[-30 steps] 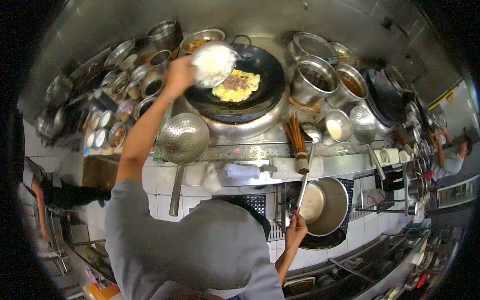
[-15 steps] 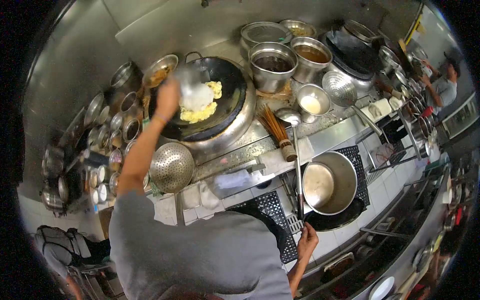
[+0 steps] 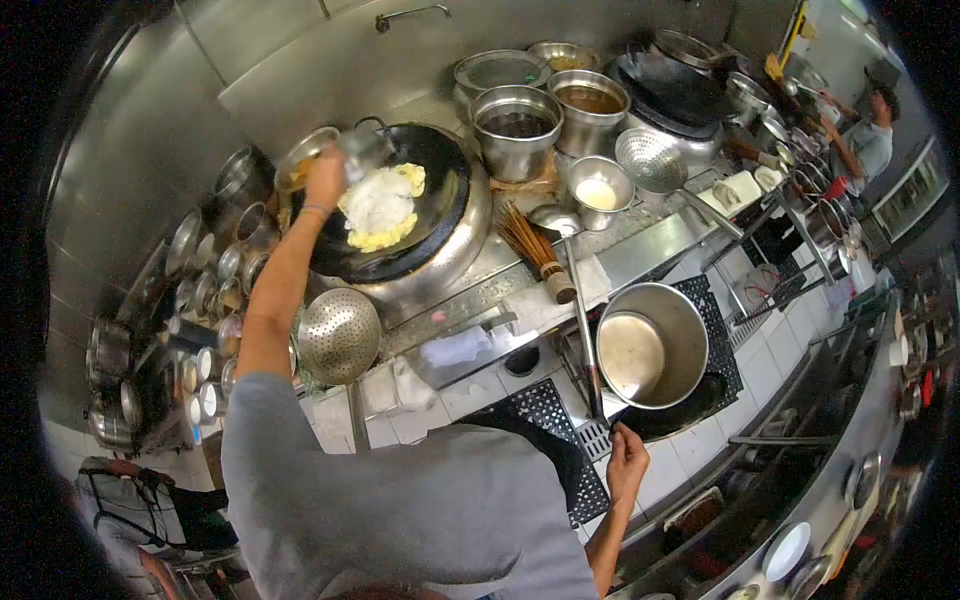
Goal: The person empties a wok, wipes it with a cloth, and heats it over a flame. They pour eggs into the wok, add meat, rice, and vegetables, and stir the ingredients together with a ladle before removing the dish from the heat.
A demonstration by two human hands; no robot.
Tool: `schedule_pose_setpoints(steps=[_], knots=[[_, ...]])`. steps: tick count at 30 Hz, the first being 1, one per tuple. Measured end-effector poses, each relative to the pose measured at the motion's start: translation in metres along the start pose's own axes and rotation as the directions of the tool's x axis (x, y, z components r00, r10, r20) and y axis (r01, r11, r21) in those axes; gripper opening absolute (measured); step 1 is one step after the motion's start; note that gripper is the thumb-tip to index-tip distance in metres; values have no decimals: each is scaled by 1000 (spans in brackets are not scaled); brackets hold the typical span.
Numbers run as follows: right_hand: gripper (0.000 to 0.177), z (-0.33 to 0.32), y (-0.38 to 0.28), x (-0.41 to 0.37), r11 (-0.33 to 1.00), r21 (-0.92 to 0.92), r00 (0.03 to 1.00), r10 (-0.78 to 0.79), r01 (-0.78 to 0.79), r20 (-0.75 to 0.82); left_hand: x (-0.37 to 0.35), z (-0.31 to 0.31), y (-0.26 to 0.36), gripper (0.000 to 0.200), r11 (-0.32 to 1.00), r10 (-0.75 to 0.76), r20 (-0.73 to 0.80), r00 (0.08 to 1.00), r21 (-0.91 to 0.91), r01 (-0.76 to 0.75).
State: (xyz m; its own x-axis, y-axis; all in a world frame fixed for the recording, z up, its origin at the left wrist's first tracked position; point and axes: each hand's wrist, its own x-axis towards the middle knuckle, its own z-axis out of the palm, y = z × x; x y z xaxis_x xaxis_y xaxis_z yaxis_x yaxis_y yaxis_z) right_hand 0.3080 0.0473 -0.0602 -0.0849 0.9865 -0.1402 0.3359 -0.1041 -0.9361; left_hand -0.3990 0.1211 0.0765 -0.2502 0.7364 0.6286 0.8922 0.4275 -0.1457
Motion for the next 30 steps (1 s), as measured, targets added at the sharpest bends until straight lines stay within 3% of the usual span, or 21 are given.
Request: schedule_pose_setpoints(steps=[2,5,6,7,8,9,10,14,15,17,18,20,21,22,23,24,25,26,27,29,30], knots=[[21,-9,-1,-6,999,-42,1000,-23,22,-15,2,-24,11,13,996,-90,-19,996,-19,90],[20,-11,5,-10,1000,8,999,20,-20,-45,-41,47,-9,17,991,112,33,993,68,-114],[20,-15,9,-14,997,40,994,63,-59,-85,-35,58,-6,18,973,-141,277,950,215,82],[20,-15,29,-15,993,-78,987,-100,91,-129,-27,65,-18,19,967,-210,334,919,211,145],[20,-19,14,-22,998,-58,996,10,-15,-88,-19,77,-36,22,966,-107,385,917,259,4],[21,-22,1,-30,973,-186,980,-160,136,-121,-26,96,-60,22,982,67,189,980,164,-99],[22,-24,14,-34,984,-154,989,-106,90,-99,-18,21,-11,24,955,145,-24,989,263,-133],[23,-20,22,-57,993,-115,982,-15,-7,-190,50,37,-5,40,970,-25,-386,922,-232,-71],[22,-20,22,-59,995,-99,984,-5,-13,-178,42,-20,67,35,737,-235,60,970,-640,218],[27,-10,29,-63,997,-58,983,-62,53,-173,25,-11,136,34,546,-138,266,954,-783,298],[30,-6,29,-67,994,98,988,-27,42,-151,-13,-87,226,32,415,-58,462,885,-795,442],[36,4,24,-71,918,395,997,-1,33,-82,-86,-137,335,23,249,210,546,811,-832,496],[44,6,17,-76,841,540,995,73,-27,-65,-127,-116,364,20,113,323,510,797,-857,502],[53,2,7,-84,742,665,989,140,-81,-36,-153,-170,412,18,154,511,639,575,-726,670],[63,-2,4,-91,624,770,980,200,-131,4,-184,-152,435,17,298,795,245,554,-955,-4],[52,-3,8,-95,523,842,960,280,-131,-25,-215,-135,457,18,136,892,-206,403,-726,-674],[51,-10,13,-100,450,886,925,372,-111,-73,-237,-158,490,20,125,934,132,331,-991,44],[50,-22,19,-106,377,922,878,466,-87,-108,-258,-181,522,23,163,863,455,218,-660,733],[49,-33,26,-115,305,951,824,552,-53,-131,-269,-204,538,23,162,879,476,18,-335,928],[41,-59,39,-132,227,947,733,601,227,-320,-297,-209,559,20,198,937,333,-104,-263,944],[39,-80,53,-143,207,945,710,624,253,-327,-309,-203,564,19,177,966,240,-95,-350,920]])
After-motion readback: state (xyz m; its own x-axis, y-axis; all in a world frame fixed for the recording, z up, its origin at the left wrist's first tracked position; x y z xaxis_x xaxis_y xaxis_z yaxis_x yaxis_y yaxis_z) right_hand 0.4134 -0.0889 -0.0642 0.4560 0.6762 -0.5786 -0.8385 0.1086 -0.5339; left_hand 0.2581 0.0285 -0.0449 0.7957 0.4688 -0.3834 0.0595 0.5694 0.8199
